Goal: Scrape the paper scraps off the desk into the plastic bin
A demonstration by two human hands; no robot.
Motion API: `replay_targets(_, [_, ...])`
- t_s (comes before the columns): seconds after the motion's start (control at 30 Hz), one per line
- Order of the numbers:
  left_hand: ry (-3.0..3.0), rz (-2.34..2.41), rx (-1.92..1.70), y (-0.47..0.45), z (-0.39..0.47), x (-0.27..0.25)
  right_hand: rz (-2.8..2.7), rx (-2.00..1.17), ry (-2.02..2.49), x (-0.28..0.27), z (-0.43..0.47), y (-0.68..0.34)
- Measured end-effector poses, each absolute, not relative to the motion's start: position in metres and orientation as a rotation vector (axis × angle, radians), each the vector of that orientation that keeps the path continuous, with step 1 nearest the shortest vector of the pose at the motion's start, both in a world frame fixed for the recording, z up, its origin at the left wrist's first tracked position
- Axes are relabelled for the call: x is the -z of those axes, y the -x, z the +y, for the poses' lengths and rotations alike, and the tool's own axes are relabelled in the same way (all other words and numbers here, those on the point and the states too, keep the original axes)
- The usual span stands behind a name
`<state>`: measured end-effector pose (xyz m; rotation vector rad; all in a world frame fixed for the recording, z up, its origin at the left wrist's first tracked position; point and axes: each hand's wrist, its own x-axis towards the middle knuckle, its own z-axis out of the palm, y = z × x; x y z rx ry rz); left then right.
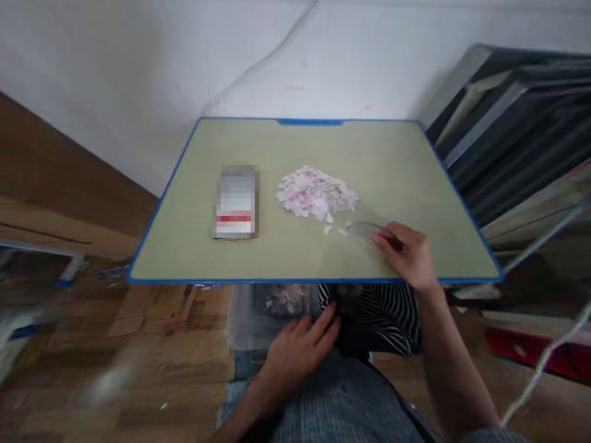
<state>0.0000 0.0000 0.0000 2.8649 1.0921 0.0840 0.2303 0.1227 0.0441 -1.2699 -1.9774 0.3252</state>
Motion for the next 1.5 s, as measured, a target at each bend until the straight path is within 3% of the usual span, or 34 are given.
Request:
replay_targets(0.53, [-2.851,1.082,-0.042,0.001,-0.001,-0.004,-1.85,-0.328,1.292,-0.048,0.124,-0.227])
replay_targets(0.8, [-2.855,1.084,-0.04,0.001,-0.001,-0.004,-2.039,-0.366,1.205,-0.046,0.134,-0.213])
replay_targets(1.0, [-2.859,1.079,-0.053,0.001,-0.001,-0.005,-1.951,-0.184,1.321,-0.046,0.133,-0.215])
replay_targets(1.3, [-2.858,1.078,-0.042,0.001,0.0,-0.004,-1.954,-0.174,1.316,-0.046,0.134,-0.212])
replay_targets(1.5, [-2.852,1.074,-0.027,0.0,0.0,-0.005,-2.06,-0.344,1.223,-0.045,0.133,-0.212])
